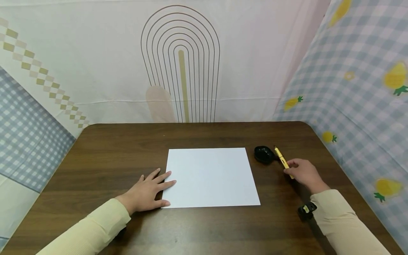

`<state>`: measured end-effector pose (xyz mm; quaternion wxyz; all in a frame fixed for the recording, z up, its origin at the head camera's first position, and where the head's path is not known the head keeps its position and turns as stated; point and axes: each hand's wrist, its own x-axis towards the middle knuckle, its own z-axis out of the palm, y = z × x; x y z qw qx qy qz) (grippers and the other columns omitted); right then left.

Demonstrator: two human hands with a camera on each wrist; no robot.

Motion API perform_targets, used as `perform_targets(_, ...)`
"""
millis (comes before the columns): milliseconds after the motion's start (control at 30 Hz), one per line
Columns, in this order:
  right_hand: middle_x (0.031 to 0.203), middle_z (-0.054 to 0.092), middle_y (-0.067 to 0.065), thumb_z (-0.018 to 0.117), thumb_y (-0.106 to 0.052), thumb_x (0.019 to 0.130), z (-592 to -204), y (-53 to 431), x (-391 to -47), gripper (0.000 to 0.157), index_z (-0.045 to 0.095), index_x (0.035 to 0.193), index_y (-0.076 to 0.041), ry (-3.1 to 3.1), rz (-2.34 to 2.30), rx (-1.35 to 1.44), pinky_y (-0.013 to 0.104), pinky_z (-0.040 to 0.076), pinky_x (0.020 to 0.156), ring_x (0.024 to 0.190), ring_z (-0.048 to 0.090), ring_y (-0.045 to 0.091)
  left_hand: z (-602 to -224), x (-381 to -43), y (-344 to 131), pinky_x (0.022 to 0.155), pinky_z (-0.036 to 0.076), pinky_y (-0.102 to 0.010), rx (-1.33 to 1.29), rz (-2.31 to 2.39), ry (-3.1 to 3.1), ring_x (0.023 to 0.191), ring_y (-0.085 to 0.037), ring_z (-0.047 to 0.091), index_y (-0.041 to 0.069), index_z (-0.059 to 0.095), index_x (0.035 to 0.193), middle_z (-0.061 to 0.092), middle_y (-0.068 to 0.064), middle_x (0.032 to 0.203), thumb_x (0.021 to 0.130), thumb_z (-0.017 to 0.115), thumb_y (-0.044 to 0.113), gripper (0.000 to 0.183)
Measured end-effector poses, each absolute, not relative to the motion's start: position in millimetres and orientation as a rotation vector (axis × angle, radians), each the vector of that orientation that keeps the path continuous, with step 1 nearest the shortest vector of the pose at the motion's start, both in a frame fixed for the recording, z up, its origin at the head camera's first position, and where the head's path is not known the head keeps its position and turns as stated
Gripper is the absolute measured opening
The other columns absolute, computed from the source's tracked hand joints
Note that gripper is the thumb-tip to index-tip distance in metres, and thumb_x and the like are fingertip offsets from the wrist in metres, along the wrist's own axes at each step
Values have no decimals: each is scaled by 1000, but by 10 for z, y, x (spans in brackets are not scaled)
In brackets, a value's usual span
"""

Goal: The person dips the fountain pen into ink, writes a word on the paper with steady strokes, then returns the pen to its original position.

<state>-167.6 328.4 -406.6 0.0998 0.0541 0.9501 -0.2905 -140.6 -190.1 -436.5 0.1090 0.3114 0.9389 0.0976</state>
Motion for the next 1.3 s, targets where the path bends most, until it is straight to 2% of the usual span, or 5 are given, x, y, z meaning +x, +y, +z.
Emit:
perform_targets(267,105,63,28,61,-13,93,-4036,3248,-1669,39,57,121,13,2845,-821,121,34,49,60,79,61,25,-4359,-1407,-1907,95,28,-76,915,283,2758,142,-43,23,30,44,146,31,-5,157,88,58,59,67)
perform_targets(533,110,64,28,60,-16,94,-4020,3216,-1683,39,59,122,11,2864,-778,104,31,45,58,74,56,22,-4363,-1406,-1912,95,27,-76,912,292,2755,142,-43,23,30,44,146,31,-5,157,88,59,59,67)
perform_targets(767,112,63,29,59,-16,96,-3986,3197,-1681,40,58,125,11,2817,-825,137,33,47,60,77,57,23,-4364,-1405,-1908,96,27,-76,908,303,2754,143,-42,22,30,45,146,30,-4,157,88,59,59,66)
perform_targets(1300,99,67,22,63,-16,94,-3949,3148,-1671,34,63,116,10,2839,-810,109,34,46,58,73,57,22,-4357,-1399,-1902,96,27,-76,904,309,2759,143,-43,22,30,45,146,30,-4,157,88,60,58,66)
